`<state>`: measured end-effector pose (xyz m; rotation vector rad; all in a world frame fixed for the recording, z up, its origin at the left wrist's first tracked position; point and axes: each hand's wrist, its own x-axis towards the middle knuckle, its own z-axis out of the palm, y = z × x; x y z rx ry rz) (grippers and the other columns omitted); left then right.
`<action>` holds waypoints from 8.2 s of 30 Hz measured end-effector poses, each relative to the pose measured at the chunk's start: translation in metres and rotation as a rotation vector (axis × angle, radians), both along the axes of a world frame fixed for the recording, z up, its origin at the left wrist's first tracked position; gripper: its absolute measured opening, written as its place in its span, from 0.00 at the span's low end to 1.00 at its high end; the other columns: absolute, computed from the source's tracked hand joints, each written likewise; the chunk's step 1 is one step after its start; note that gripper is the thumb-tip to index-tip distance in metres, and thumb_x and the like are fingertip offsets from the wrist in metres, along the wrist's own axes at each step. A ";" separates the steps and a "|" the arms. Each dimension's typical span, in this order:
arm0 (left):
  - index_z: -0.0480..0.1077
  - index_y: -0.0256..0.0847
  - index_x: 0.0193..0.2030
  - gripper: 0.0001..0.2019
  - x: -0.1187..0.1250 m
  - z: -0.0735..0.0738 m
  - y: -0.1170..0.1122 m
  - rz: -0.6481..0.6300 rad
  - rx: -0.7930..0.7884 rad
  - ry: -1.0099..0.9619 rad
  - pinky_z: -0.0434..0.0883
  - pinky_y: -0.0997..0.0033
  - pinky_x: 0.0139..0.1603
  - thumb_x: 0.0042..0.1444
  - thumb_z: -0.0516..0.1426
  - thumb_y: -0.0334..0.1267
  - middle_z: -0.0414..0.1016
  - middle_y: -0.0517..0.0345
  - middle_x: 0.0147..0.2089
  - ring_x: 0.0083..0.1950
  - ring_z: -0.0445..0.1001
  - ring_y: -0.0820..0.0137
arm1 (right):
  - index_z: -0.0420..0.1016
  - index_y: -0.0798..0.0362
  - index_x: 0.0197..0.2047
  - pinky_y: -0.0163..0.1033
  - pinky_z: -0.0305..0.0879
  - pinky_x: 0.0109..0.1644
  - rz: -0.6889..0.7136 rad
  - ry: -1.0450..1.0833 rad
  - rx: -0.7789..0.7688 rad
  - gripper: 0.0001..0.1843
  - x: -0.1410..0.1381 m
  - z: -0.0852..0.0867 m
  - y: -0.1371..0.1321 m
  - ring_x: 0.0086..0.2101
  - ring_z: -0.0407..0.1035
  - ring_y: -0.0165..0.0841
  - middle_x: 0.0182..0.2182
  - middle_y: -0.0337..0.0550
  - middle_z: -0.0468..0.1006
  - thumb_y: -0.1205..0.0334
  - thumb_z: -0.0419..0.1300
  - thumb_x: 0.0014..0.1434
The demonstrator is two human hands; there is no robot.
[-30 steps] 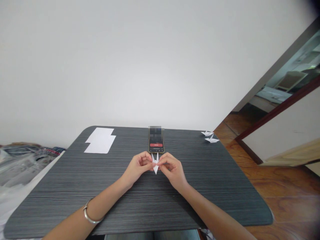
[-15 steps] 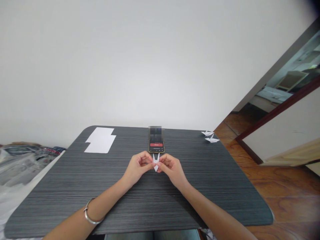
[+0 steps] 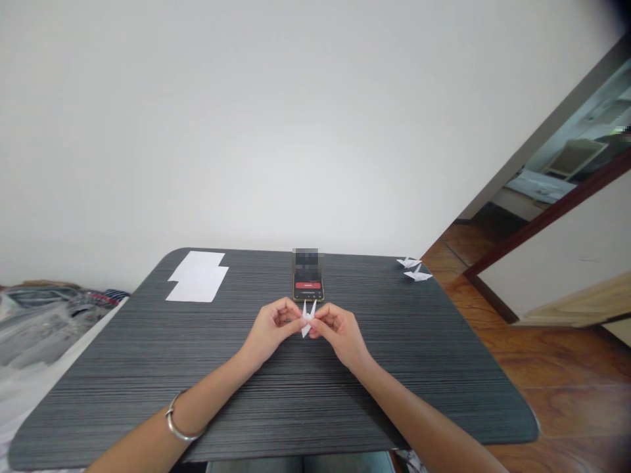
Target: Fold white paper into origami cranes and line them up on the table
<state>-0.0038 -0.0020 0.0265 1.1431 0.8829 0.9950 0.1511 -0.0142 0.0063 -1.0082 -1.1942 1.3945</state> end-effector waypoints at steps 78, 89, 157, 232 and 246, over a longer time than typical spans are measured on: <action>0.68 0.33 0.27 0.10 0.002 0.000 -0.002 -0.117 -0.046 0.022 0.63 0.77 0.25 0.41 0.64 0.37 0.71 0.62 0.21 0.21 0.66 0.78 | 0.74 0.54 0.31 0.28 0.63 0.23 -0.006 0.045 0.091 0.04 0.008 0.006 0.002 0.22 0.66 0.25 0.20 0.36 0.72 0.63 0.61 0.50; 0.69 0.33 0.25 0.11 0.002 0.000 -0.002 -0.164 -0.062 0.013 0.59 0.79 0.23 0.42 0.63 0.40 0.69 0.63 0.20 0.20 0.63 0.80 | 0.72 0.55 0.28 0.29 0.64 0.22 0.099 0.065 0.042 0.06 0.011 0.005 0.005 0.21 0.66 0.26 0.20 0.37 0.73 0.62 0.63 0.47; 0.63 0.35 0.22 0.15 -0.005 0.006 0.000 -0.028 0.082 0.089 0.58 0.77 0.25 0.49 0.58 0.45 0.65 0.63 0.19 0.22 0.60 0.77 | 0.67 0.54 0.20 0.31 0.54 0.20 -0.114 0.036 0.073 0.14 0.016 0.016 0.008 0.18 0.58 0.25 0.16 0.35 0.66 0.55 0.60 0.51; 0.71 0.34 0.30 0.10 0.000 0.002 0.000 -0.213 -0.247 -0.141 0.67 0.76 0.29 0.44 0.63 0.38 0.71 0.59 0.27 0.26 0.67 0.77 | 0.72 0.53 0.37 0.31 0.60 0.24 0.042 -0.270 0.302 0.07 0.012 0.010 0.000 0.25 0.66 0.28 0.24 0.39 0.72 0.65 0.58 0.53; 0.70 0.34 0.28 0.12 0.000 0.002 0.000 -0.170 -0.211 -0.031 0.65 0.78 0.25 0.43 0.63 0.41 0.70 0.61 0.24 0.23 0.66 0.77 | 0.73 0.55 0.33 0.33 0.66 0.25 0.031 -0.295 0.269 0.04 0.014 0.010 0.001 0.26 0.72 0.31 0.25 0.42 0.78 0.64 0.59 0.52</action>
